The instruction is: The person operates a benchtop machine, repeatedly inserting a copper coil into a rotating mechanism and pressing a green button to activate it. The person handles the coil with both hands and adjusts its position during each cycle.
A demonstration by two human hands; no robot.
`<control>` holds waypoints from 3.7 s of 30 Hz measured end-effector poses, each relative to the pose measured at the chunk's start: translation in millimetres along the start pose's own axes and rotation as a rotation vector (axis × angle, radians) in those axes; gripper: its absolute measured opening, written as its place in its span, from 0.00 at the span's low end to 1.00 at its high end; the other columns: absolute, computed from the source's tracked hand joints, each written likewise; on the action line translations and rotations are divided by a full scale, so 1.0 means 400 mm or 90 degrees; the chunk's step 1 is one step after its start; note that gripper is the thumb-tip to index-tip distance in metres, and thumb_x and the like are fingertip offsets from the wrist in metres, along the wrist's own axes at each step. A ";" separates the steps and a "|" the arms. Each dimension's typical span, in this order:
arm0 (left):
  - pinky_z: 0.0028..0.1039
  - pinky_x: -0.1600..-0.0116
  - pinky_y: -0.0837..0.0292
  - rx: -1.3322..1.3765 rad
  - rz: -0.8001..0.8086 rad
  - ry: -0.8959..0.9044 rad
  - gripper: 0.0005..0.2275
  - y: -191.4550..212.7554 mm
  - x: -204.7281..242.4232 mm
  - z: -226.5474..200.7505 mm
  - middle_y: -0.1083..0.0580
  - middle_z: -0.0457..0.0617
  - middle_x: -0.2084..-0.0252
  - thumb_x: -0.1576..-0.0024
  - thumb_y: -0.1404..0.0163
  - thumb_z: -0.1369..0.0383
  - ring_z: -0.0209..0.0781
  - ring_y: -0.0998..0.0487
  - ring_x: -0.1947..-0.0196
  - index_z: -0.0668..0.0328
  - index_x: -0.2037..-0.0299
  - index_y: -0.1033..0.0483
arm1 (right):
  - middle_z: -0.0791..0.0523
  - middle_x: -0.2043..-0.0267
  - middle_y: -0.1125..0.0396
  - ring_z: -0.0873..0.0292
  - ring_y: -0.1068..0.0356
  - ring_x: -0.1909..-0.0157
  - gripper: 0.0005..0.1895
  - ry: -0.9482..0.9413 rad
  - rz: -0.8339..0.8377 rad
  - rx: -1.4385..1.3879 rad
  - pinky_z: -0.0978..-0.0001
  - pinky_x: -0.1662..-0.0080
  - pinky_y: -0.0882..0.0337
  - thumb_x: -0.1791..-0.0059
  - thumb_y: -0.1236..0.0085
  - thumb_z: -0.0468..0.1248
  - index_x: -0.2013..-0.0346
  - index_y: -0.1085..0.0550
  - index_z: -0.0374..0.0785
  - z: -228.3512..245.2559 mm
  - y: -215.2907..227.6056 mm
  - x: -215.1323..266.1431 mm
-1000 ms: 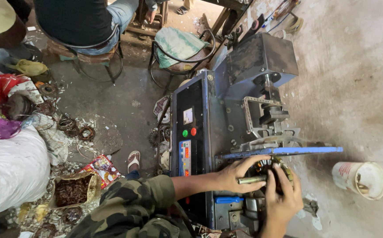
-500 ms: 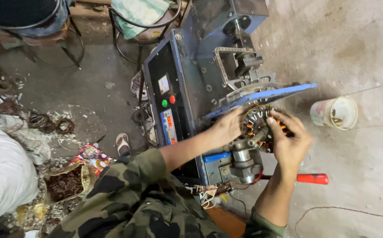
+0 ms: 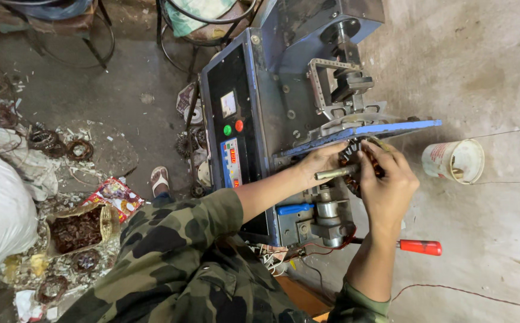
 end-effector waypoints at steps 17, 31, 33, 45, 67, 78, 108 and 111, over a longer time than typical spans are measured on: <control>0.36 0.44 0.25 0.072 -0.061 -0.054 0.10 0.104 -0.050 0.024 0.23 0.48 0.52 0.36 0.43 0.66 0.43 0.22 0.53 0.59 0.48 0.24 | 0.45 0.51 0.25 0.46 0.23 0.53 0.11 -0.015 -0.003 0.035 0.62 0.48 0.25 0.51 0.30 0.29 0.54 0.20 0.30 -0.012 -0.029 -0.036; 0.31 0.51 0.27 -0.164 -0.072 0.036 0.21 -0.028 0.085 -0.023 0.26 0.54 0.44 0.37 0.53 0.64 0.44 0.22 0.49 0.57 0.34 0.35 | 0.45 0.52 0.24 0.46 0.23 0.53 0.14 -0.090 0.037 0.019 0.62 0.48 0.27 0.54 0.30 0.32 0.55 0.20 0.31 -0.029 -0.019 -0.065; 0.31 0.47 0.23 -0.177 -0.074 0.093 0.20 -0.076 0.168 -0.049 0.26 0.54 0.43 0.36 0.55 0.61 0.43 0.20 0.48 0.58 0.35 0.37 | 0.45 0.51 0.25 0.45 0.23 0.52 0.15 -0.079 0.037 0.034 0.62 0.48 0.27 0.54 0.30 0.33 0.54 0.20 0.31 -0.025 -0.017 -0.069; 0.45 0.34 0.40 -1.165 -0.619 -0.291 0.24 0.271 0.599 -0.486 0.31 0.66 0.39 0.31 0.57 0.55 0.62 0.32 0.38 0.69 0.35 0.34 | 0.46 0.53 0.25 0.46 0.24 0.55 0.13 -0.089 0.048 0.005 0.62 0.50 0.27 0.52 0.31 0.33 0.54 0.20 0.30 -0.026 -0.015 -0.068; 0.44 0.42 0.34 -1.464 -0.477 -0.178 0.25 0.269 0.584 -0.516 0.30 0.52 0.36 0.36 0.57 0.52 0.57 0.33 0.38 0.55 0.32 0.34 | 0.47 0.55 0.25 0.48 0.25 0.57 0.11 -0.065 0.086 0.025 0.62 0.47 0.28 0.49 0.29 0.31 0.55 0.20 0.30 -0.085 -0.023 -0.042; 0.39 0.50 0.25 -1.240 -0.492 -0.326 0.15 0.011 0.534 -0.512 0.21 0.53 0.57 0.32 0.57 0.57 0.50 0.20 0.57 0.56 0.47 0.22 | 0.45 0.55 0.25 0.45 0.24 0.57 0.13 -0.072 0.050 -0.015 0.62 0.52 0.27 0.53 0.31 0.29 0.54 0.21 0.30 -0.029 -0.015 -0.071; 0.30 0.39 0.30 -0.160 0.012 0.002 0.19 -0.012 0.003 -0.049 0.25 0.43 0.47 0.43 0.36 0.65 0.36 0.26 0.44 0.56 0.44 0.25 | 0.47 0.53 0.26 0.45 0.25 0.55 0.14 -0.072 0.048 -0.005 0.60 0.51 0.28 0.55 0.31 0.31 0.54 0.19 0.34 -0.023 -0.016 -0.079; 0.28 0.39 0.30 -0.149 0.029 0.010 0.18 -0.038 0.008 -0.051 0.25 0.44 0.47 0.41 0.38 0.65 0.36 0.26 0.45 0.58 0.43 0.25 | 0.47 0.54 0.26 0.45 0.25 0.55 0.14 -0.077 0.049 -0.014 0.60 0.51 0.28 0.55 0.32 0.31 0.55 0.20 0.33 -0.024 -0.017 -0.078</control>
Point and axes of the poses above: each hand's wrist, its own x-axis away from the middle knuckle, its own y-axis out of the back of the hand, z = x × y, the point moved 6 cm from there along -x, towards the middle knuckle
